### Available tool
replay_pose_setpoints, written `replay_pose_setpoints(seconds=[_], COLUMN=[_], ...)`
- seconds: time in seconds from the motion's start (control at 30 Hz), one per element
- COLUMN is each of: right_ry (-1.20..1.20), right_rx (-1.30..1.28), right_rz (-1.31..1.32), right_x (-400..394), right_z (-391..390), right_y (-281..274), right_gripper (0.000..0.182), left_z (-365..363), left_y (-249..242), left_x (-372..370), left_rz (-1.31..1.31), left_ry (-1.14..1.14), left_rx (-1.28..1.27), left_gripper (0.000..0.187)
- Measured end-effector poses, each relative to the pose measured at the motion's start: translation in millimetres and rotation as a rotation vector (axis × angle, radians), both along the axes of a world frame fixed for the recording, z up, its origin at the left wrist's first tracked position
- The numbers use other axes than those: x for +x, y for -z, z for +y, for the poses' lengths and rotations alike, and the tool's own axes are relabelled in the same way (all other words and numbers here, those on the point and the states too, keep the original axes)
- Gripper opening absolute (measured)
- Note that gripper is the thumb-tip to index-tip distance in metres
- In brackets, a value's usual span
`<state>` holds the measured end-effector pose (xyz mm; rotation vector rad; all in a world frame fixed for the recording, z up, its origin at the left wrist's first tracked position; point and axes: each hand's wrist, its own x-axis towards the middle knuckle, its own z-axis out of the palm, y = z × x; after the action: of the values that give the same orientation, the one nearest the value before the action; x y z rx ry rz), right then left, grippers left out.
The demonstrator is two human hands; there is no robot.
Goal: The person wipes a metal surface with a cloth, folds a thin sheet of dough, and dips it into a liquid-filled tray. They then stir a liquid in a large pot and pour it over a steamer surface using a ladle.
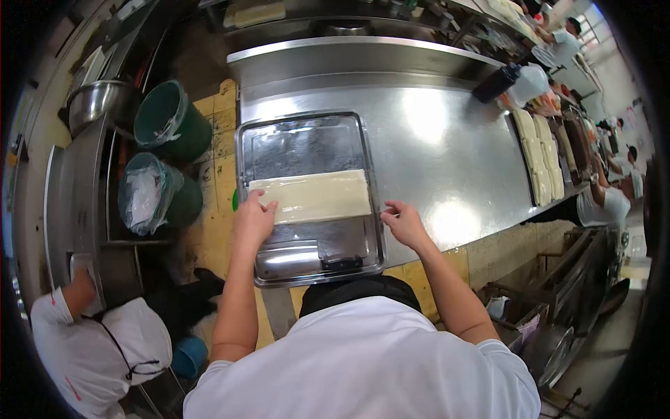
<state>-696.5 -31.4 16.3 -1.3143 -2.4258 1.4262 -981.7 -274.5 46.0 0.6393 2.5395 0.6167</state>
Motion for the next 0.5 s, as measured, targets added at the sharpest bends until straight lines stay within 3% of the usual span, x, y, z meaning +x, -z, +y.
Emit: replay_pose_setpoints(seconds=[0.27, 0.5], right_ry=[0.057, 0.269], right_rx=[-0.056, -0.020], right_rz=[0.075, 0.108], right_x=[76.9, 206.6], right_z=[-31.4, -46.8], right_y=[-5.8, -7.9], right_gripper=[0.045, 0.045], left_z=[66.8, 104.2], left_y=[-6.9, -22.0], left_x=[149.1, 266.8], left_rz=[-0.129, -0.140], left_ry=[0.459, 0.796], left_rx=[0.123, 0.075], left_gripper=[0.041, 0.039])
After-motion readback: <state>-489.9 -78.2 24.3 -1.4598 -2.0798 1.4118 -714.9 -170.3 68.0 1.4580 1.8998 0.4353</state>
